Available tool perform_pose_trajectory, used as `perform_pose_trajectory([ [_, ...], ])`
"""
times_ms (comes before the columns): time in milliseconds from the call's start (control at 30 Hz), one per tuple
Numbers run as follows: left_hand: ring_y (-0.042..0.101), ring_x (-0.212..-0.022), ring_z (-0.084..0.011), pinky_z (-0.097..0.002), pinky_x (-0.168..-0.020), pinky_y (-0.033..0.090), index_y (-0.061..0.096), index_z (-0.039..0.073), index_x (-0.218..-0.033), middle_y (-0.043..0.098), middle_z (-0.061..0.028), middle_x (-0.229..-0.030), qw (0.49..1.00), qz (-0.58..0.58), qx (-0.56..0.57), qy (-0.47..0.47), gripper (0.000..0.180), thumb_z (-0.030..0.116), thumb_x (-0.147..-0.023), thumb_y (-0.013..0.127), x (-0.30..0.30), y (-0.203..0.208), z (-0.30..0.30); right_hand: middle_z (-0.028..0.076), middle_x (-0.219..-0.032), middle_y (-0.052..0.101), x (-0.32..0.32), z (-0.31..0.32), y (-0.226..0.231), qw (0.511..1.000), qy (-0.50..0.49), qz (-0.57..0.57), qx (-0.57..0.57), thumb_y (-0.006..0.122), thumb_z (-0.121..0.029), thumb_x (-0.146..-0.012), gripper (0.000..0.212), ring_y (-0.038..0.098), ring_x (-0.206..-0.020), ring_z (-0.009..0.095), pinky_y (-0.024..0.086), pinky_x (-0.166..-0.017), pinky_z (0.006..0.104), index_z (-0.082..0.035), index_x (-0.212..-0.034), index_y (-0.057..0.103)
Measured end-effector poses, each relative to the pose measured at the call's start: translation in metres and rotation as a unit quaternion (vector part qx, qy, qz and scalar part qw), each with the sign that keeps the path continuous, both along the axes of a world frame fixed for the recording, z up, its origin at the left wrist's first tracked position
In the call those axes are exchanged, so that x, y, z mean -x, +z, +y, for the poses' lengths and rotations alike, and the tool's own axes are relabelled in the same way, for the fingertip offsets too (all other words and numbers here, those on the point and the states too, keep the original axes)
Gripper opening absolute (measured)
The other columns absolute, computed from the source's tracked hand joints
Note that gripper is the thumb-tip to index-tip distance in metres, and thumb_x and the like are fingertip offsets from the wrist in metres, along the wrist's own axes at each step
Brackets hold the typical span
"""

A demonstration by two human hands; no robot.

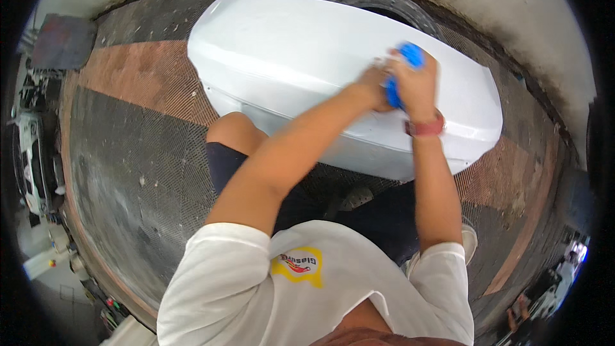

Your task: The person kneels on the floor and scrubs a white car bumper with a black sponge, then wipes it with a blue cloth. The person repeatedly dips the sponge into a bucket of water and scrubs the surface, then wipes it down with the cloth.

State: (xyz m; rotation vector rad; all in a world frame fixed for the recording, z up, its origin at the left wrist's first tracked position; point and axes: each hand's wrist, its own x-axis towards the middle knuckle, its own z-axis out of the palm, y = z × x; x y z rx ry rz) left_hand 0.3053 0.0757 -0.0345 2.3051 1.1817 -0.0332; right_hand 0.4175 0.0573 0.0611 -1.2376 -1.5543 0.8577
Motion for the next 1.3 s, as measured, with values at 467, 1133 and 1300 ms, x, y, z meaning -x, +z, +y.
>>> perform_pose_trajectory([
  [467, 0.01, -0.165, -0.0431, -0.0567, -0.132, 0.015, 0.023, 0.022, -0.172, 0.013, -0.0207, -0.178, 0.787, 0.089, -0.039, 0.609, 0.092, 0.074, -0.101, 0.048, 0.389, -0.006, -0.03, 0.005, -0.095, 0.075, 0.05, 0.053, 0.06, 0.971, -0.152, 0.166, -0.08, 0.088, -0.03, -0.091, 0.036, 0.068, -0.077, 0.013, 0.055, -0.071, 0.0294, -0.003, -0.113, 0.077],
  [1133, 0.04, -0.152, -0.039, -0.0473, -0.129, 0.028, 0.03, -0.012, -0.162, 0.038, -0.0254, -0.168, 0.491, -0.365, 0.02, 0.791, 0.105, 0.072, -0.103, 0.05, 0.419, -0.06, -0.06, 0.013, -0.149, 0.063, -0.393, -0.115, -0.186, 0.811, -0.377, 0.334, 0.298, 0.076, -0.065, -0.092, 0.098, 0.064, -0.13, 0.029, 0.049, -0.113, 0.0418, 0.001, -0.158, 0.047],
  [1300, 0.038, -0.154, -0.0382, -0.0496, -0.13, 0.025, 0.029, -0.007, -0.164, 0.036, -0.0232, -0.169, 0.489, -0.42, 0.013, 0.764, 0.103, 0.07, -0.102, 0.056, 0.42, -0.055, -0.059, 0.024, -0.129, 0.071, -0.338, -0.088, -0.138, 0.776, -0.564, 0.105, 0.263, 0.088, -0.063, -0.08, 0.099, 0.073, -0.108, 0.032, 0.057, -0.098, 0.0424, 0.018, -0.132, 0.063],
])
